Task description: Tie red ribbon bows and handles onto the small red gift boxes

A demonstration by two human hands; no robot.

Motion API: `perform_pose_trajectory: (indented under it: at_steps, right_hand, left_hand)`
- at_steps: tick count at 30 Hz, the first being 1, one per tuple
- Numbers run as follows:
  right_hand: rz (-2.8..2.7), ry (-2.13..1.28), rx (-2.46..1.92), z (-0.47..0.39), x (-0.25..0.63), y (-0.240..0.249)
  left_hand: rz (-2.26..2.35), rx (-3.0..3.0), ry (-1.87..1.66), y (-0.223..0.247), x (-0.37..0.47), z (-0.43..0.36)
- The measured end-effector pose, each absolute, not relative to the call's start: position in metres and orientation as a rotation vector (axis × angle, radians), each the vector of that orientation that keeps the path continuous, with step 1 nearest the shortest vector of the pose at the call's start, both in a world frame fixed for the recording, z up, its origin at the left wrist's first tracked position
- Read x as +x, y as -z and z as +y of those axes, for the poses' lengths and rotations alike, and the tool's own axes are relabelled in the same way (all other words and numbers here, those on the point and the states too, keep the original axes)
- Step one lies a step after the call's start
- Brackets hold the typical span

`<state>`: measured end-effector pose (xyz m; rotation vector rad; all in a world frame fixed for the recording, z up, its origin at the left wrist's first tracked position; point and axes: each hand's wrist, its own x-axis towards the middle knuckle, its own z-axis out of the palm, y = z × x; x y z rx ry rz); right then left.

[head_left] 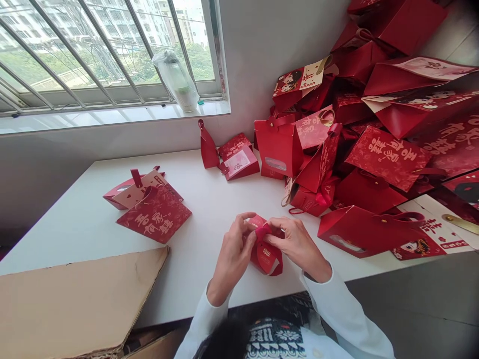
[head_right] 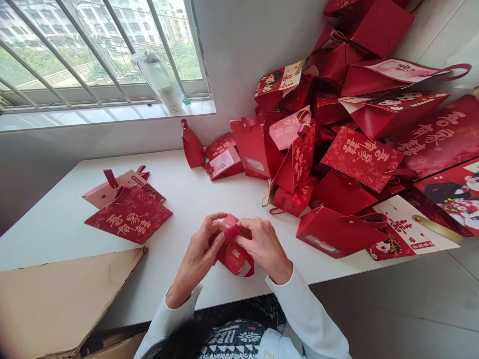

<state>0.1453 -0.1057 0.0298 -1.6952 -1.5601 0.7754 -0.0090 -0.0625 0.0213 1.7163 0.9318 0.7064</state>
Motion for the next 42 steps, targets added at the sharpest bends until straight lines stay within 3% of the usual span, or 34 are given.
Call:
perform_pose_trajectory:
  at_steps: [30,42]
  right_hand:
    - [-1.411,-0.576,-1.793,-0.113,0.129,-0.016]
    - [-1.384,-0.534,-1.773,-0.113,0.127,-0.01]
  left_hand:
    - [1.212,1.655,-0.814,-0.029,-0.008,-0.068]
    - [1.018,1.608,-0.531,-0.032,-0.014,-0.041]
